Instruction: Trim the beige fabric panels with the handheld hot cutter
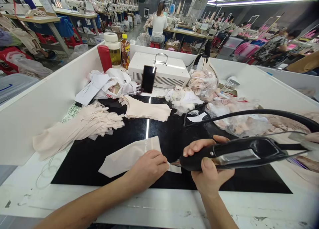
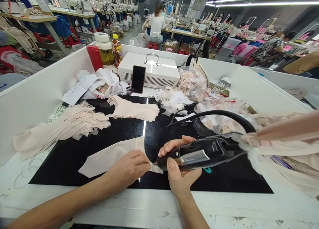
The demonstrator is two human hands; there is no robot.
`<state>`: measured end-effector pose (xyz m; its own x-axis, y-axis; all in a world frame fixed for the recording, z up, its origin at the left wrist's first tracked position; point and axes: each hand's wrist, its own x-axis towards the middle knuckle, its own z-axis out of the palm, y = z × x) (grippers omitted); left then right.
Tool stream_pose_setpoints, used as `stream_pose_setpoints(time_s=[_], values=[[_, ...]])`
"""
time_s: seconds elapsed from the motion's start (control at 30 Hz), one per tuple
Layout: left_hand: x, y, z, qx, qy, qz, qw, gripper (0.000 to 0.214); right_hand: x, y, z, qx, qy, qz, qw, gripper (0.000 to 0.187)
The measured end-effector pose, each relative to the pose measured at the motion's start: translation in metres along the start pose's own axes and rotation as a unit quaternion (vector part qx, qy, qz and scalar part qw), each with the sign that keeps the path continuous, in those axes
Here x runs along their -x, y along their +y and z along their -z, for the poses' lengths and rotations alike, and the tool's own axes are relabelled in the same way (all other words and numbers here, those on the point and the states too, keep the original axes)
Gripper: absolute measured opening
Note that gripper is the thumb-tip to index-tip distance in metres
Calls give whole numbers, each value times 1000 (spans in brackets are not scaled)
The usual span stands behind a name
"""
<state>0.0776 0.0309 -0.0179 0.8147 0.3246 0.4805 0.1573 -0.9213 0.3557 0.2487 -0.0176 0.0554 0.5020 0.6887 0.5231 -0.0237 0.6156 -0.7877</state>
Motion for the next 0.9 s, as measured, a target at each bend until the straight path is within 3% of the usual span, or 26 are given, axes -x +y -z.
stream_pose_setpoints(time_s=[0.23, 0.43, 0.9], values=[[2, 0, -1, -1, -12, 7, 1000, 10, 0, -2, 0, 20, 2, 1, 1000, 36], [8, -5, 1, -3, -16, 12, 1000, 12, -2, -7, -2, 42, 50, 16, 998, 41], [7, -5, 8, -2, -17, 10, 1000, 11, 1, -10, -4, 29, 39, 3, 999, 41]])
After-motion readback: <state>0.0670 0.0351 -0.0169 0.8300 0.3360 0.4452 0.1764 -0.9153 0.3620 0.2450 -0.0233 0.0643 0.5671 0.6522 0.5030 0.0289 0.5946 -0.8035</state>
